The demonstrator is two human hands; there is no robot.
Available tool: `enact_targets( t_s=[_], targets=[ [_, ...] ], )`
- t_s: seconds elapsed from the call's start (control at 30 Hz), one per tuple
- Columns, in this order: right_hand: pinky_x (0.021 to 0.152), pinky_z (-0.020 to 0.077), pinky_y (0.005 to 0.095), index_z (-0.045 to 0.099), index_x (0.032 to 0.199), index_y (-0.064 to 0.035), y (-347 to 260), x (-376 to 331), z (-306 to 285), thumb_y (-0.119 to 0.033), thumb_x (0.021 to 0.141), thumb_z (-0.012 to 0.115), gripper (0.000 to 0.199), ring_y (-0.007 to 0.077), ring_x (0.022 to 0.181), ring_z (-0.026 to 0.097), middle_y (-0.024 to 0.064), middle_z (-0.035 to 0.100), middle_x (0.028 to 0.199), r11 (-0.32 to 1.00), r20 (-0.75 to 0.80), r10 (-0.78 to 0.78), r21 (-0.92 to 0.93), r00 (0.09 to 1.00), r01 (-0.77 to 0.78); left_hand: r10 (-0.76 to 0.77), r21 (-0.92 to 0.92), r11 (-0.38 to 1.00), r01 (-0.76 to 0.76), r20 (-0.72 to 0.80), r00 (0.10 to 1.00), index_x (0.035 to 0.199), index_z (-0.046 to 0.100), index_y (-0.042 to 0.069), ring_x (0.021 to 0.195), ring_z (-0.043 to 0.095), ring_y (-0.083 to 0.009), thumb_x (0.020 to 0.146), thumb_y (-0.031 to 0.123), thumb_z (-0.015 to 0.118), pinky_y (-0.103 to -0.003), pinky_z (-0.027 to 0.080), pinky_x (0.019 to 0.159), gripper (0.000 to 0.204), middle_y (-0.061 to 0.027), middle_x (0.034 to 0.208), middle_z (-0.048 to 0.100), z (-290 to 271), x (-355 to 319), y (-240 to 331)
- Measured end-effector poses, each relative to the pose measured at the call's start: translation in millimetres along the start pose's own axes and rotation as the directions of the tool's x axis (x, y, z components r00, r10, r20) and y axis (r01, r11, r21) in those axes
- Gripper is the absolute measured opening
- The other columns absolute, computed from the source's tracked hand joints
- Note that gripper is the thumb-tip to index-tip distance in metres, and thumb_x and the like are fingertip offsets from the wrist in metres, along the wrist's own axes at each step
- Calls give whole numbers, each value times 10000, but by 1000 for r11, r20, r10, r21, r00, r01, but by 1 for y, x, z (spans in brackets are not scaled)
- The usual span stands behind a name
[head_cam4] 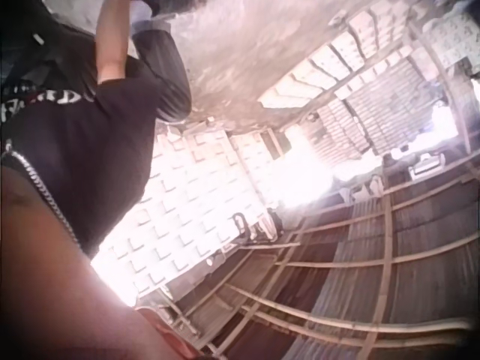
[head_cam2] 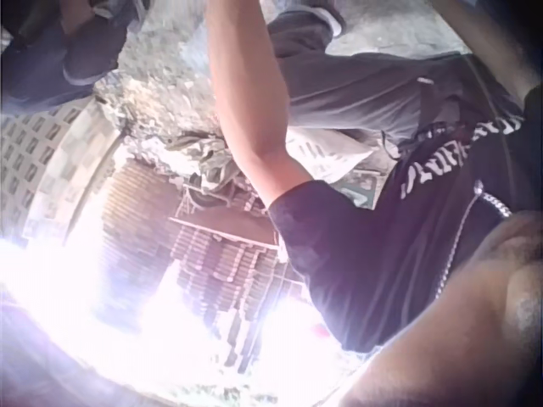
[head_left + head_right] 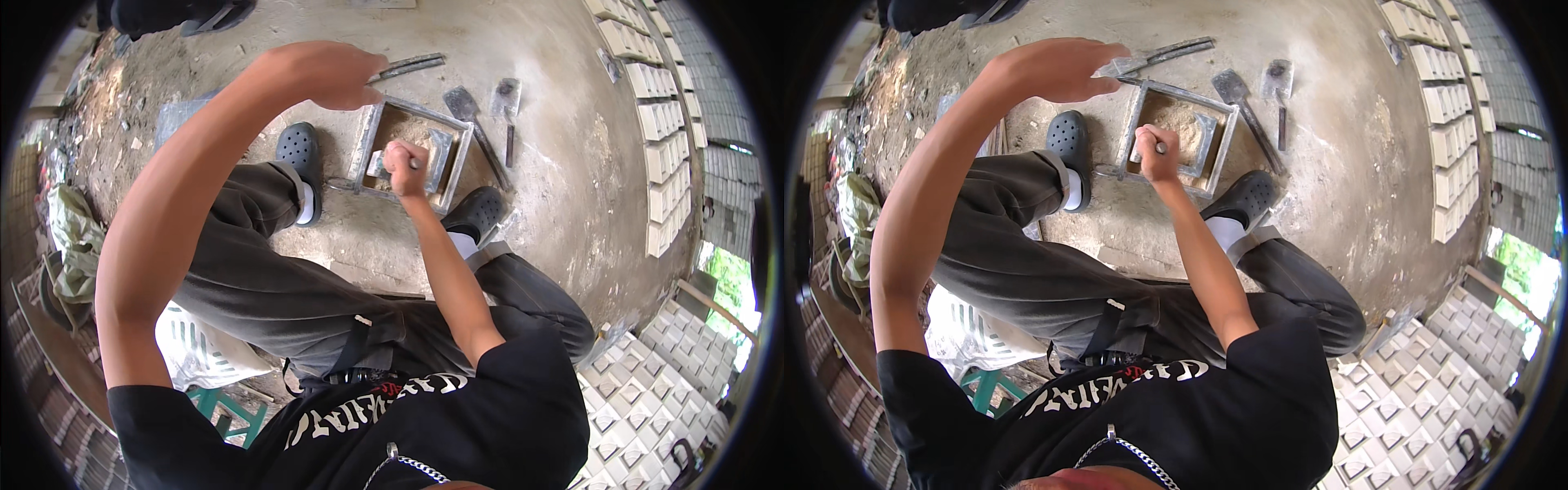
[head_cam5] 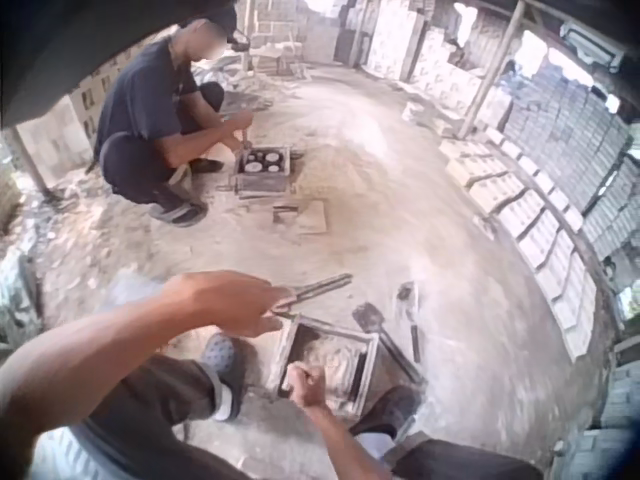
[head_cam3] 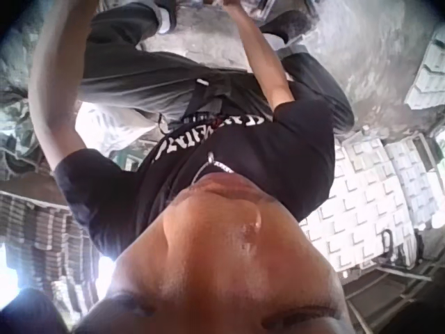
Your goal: The person fills a metal mold with a sand-like mixture using a small scoop and hands, then scrapes the top level with a trowel.
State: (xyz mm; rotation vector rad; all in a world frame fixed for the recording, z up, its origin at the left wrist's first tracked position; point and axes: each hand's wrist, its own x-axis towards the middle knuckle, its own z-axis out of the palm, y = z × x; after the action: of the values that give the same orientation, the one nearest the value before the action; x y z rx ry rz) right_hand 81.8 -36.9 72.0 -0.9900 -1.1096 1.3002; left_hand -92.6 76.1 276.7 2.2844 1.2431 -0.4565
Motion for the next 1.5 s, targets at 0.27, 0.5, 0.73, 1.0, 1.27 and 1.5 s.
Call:
enact_targets(
  t_s=[0.27,0.5,0.73,1.0,1.27,1.5],
  targets=[
    [440,227,271,341,518,-44,2,12,-12,-114,873,486,389,50,470,298,-34,344,506,994,-43,51,99,998,-46,-45,-32,998,45,9,999,1394,374,137,1175,523,-315,942,394,492,-427,413,981,533,-159,1290,535,-3,-4,3],
    [443,207,273,326,509,-56,4,38,-13,-95,875,454,390,56,462,279,-38,324,500,992,2,88,91,996,-87,-36,18,999,36,1,999,1394,375,131,1190,508,-318,939,393,495,-423,408,987,538,-162,1301,525,-6,8,2],
    [448,241,278,388,522,-32,-3,47,1,-176,876,496,397,50,479,327,-35,365,478,993,70,98,-79,993,-92,-34,6,999,34,17,999,1384,389,109,1198,501,-325,930,392,507,-425,404,992,548,-170,1306,523,0,7,-3],
    [430,311,330,489,567,35,-23,26,35,-196,873,534,386,138,420,362,95,371,449,896,280,42,-435,959,87,-25,7,1000,25,8,1000,1369,405,102,1145,541,-332,926,390,512,-447,432,948,538,-166,1253,562,-2,5,-5],
    [430,326,336,501,578,38,-24,19,30,-186,876,527,373,174,403,375,142,397,456,890,347,85,-447,934,86,-42,-20,999,42,0,999,1335,437,87,1067,583,-323,924,369,515,-448,451,889,504,-154,1058,649,0,8,-5],
    [423,312,336,508,582,42,-14,4,17,-135,858,533,329,156,408,350,128,379,473,931,403,51,-351,914,103,-45,-13,999,45,22,999,1331,443,83,1075,582,-325,916,351,528,-445,452,896,501,-157,1093,638,-4,6,1]
  ],
)
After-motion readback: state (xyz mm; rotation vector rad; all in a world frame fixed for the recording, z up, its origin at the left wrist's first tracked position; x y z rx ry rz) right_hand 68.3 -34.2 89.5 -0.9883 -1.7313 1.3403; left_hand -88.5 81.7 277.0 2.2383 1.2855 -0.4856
